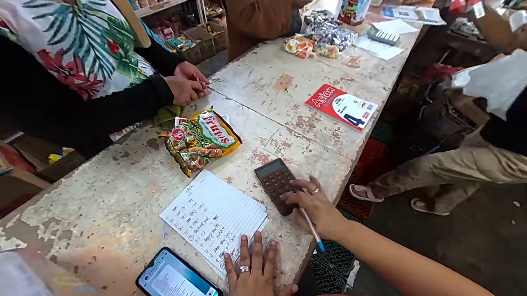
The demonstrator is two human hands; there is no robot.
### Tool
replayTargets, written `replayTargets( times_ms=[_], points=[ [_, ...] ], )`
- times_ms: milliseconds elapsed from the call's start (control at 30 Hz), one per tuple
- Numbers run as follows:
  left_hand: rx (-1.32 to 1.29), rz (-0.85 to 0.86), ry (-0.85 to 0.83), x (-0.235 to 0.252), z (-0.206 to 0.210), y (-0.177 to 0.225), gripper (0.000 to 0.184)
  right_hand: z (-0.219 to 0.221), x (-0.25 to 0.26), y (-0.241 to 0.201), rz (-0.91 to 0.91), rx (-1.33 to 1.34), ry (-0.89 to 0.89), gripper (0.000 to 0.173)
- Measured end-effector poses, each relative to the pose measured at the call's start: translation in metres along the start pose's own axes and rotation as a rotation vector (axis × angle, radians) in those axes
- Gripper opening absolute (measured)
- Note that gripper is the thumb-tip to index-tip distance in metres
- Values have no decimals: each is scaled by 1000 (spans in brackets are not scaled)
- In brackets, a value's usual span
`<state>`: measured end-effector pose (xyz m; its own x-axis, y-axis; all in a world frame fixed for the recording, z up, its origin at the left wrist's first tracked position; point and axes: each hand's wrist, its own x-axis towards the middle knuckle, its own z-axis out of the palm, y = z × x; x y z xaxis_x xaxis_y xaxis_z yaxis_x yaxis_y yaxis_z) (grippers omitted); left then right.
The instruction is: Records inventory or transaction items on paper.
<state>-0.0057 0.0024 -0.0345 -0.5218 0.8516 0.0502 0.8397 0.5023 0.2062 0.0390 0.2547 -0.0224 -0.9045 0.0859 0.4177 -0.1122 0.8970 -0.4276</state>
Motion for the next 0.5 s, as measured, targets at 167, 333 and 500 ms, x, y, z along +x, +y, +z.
replayTargets(
  times_ms=[167,333,500],
  points=[
    [-11,-15,-50,0,-2,0,91,-14,-2,7,98,35,7,30],
    [5,-9,-18,-1,2,0,91,-18,-12,23,184,-47,95,29],
    [14,1,11,0,3,0,90,-15,-11,22,130,-107,89,27]
  ],
)
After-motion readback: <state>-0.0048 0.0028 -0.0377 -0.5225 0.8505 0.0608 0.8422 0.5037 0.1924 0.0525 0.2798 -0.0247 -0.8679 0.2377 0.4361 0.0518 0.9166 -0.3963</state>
